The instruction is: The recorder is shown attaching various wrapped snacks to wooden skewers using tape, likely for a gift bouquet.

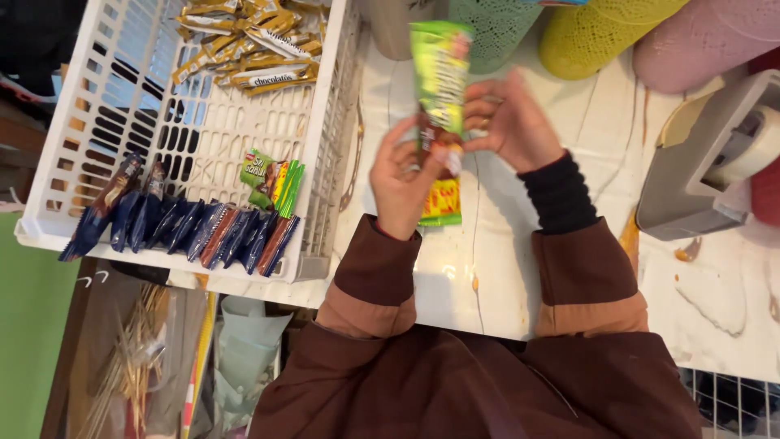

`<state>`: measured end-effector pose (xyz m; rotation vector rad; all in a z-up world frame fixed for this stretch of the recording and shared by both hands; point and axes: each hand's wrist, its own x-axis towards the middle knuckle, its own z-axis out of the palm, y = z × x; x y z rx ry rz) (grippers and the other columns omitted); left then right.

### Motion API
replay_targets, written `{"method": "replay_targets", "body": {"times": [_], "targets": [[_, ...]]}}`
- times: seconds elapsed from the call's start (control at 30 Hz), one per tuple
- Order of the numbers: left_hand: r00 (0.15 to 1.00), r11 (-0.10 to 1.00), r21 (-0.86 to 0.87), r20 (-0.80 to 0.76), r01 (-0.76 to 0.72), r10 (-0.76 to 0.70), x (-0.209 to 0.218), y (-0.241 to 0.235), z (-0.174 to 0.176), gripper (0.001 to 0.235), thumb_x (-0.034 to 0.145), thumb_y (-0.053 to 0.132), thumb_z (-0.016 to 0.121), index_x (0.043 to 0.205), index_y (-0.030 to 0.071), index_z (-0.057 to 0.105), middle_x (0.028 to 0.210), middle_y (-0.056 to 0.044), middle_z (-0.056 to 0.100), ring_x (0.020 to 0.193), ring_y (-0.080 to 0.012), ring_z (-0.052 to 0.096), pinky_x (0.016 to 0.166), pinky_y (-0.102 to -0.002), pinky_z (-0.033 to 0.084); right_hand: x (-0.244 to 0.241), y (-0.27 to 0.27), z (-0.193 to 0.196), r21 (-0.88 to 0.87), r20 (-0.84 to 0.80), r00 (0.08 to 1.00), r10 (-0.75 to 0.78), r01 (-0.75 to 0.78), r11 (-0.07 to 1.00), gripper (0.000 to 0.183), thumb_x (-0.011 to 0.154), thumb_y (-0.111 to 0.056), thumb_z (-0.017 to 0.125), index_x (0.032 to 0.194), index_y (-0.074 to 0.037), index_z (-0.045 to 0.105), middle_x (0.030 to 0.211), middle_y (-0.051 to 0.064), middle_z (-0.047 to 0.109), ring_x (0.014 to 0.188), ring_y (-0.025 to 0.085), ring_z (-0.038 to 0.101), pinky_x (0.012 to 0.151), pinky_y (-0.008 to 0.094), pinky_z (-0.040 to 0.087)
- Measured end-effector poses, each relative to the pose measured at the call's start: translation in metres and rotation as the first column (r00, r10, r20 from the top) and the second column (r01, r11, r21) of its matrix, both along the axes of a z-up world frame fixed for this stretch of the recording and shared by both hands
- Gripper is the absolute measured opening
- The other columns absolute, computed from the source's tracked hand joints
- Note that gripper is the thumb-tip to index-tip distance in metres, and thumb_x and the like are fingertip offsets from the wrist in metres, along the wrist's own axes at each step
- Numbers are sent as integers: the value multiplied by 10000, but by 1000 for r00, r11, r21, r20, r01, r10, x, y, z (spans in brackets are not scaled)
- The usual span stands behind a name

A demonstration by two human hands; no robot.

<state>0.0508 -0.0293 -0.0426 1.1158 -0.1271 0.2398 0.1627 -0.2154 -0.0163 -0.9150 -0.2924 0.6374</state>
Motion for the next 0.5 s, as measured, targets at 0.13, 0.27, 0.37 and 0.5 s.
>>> {"method": "replay_targets", "body": {"times": [0.13, 0.27, 0.37, 0.5], "targets": [[952, 951, -40, 4, -307, 307, -1, 5, 1, 623, 973, 20, 748, 1507, -14, 430, 1215, -149, 690, 1112, -179, 681, 952, -302, 571, -26, 32, 2, -330, 240, 967, 87, -3, 944, 338, 995, -211, 670, 1268, -31, 586, 1175, 48, 676, 1058, 124, 681, 812, 348, 620], [923, 923, -48, 11, -383, 384, -2, 5, 3, 643, 977, 43, 742, 1522, 4, 403, 1261, -147, 682, 1151, -186, 671, 977, -308, 553, -37, 42, -14, -348, 377, 917, 130, 10, 938, 342, 967, -45, 767, 1271, 10, 621, 1136, 46, 684, 1007, 89, 653, 868, 284, 570], [924, 924, -12, 30, -381, 381, -1, 6, 9, 633, 1005, 111, 722, 1538, 21, 392, 1366, -140, 631, 1244, -197, 634, 1041, -321, 535, -49, 48, -2, -309, 572, 820, 3, 212, 927, 309, 952, -16, 780, 1232, 9, 650, 1154, 44, 699, 939, 78, 667, 832, 255, 561], [936, 912, 213, 65, -352, 346, -4, 9, 13, 607, 1047, 222, 679, 1557, 19, 421, 1531, -143, 501, 1354, -221, 549, 1055, -334, 535, -69, 56, 24, -374, 782, 609, -129, 626, 684, 289, 916, -20, 805, 1177, -11, 684, 1004, 59, 685, 814, 102, 677, 673, 246, 568]]}}
